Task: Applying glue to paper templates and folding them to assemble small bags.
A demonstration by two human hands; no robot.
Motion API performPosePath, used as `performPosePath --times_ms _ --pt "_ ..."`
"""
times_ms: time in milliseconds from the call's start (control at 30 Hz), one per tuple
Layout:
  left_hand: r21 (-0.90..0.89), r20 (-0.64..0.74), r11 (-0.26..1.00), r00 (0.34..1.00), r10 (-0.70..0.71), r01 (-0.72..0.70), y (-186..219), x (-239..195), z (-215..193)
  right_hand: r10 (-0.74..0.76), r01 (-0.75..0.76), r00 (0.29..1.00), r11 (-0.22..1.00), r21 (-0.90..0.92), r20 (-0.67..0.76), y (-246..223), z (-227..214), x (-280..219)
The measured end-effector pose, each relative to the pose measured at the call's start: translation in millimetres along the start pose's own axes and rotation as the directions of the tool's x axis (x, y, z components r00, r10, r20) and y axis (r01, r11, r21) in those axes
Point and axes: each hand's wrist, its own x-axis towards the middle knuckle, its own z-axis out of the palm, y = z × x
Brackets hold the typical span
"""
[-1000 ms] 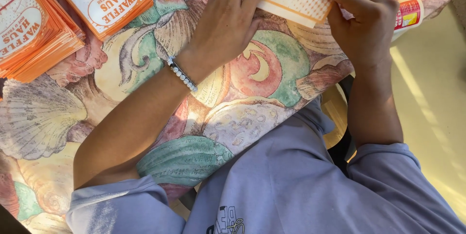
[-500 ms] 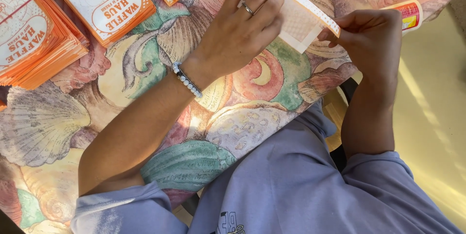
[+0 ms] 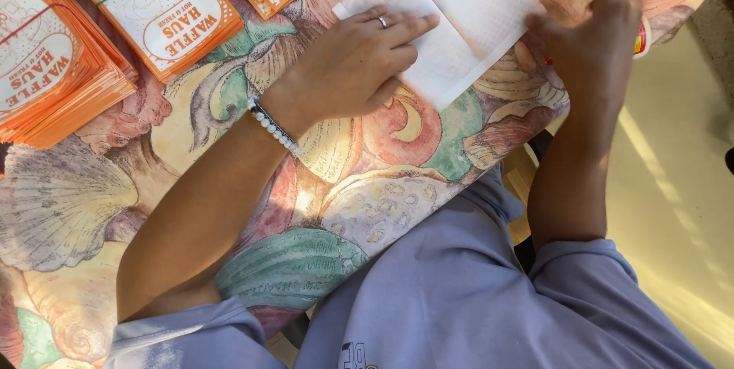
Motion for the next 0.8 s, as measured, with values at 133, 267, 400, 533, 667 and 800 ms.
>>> performPosePath --times_ms 133,267,400,533,667,800 --pt "-0.122 -0.043 0.991 0.998 -0.054 0.048 1 5 -4 -0.031 0.011 0.988 0.992 -0.129 -0.154 24 -27 -26" --pt "-0.040 -0.068 0.997 0.995 -0.075 0.073 1 23 4 0.182 -0.185 0.982 0.981 -0.061 -0.060 87 -30 -44" --pt "-0.121 0.034 0.989 0.996 -0.086 0.089 3 31 21 0.319 -0.318 0.948 0.947 0.053 -0.007 87 -30 -39" --pt "-0.141 0.225 0.970 0.961 -0.161 0.196 4 27 30 0.477 -0.400 0.874 0.598 0.694 0.093 59 -26 -35" --pt "-0.133 0.218 0.968 0.959 -0.182 0.214 7 22 30 0.506 -0.148 0.863 0.271 0.951 -0.010 57 -6 -37" --pt "-0.101 0.105 0.988 0.988 -0.109 0.120 7 21 35 0.434 0.014 0.882 0.364 0.931 -0.183 46 -11 -54"
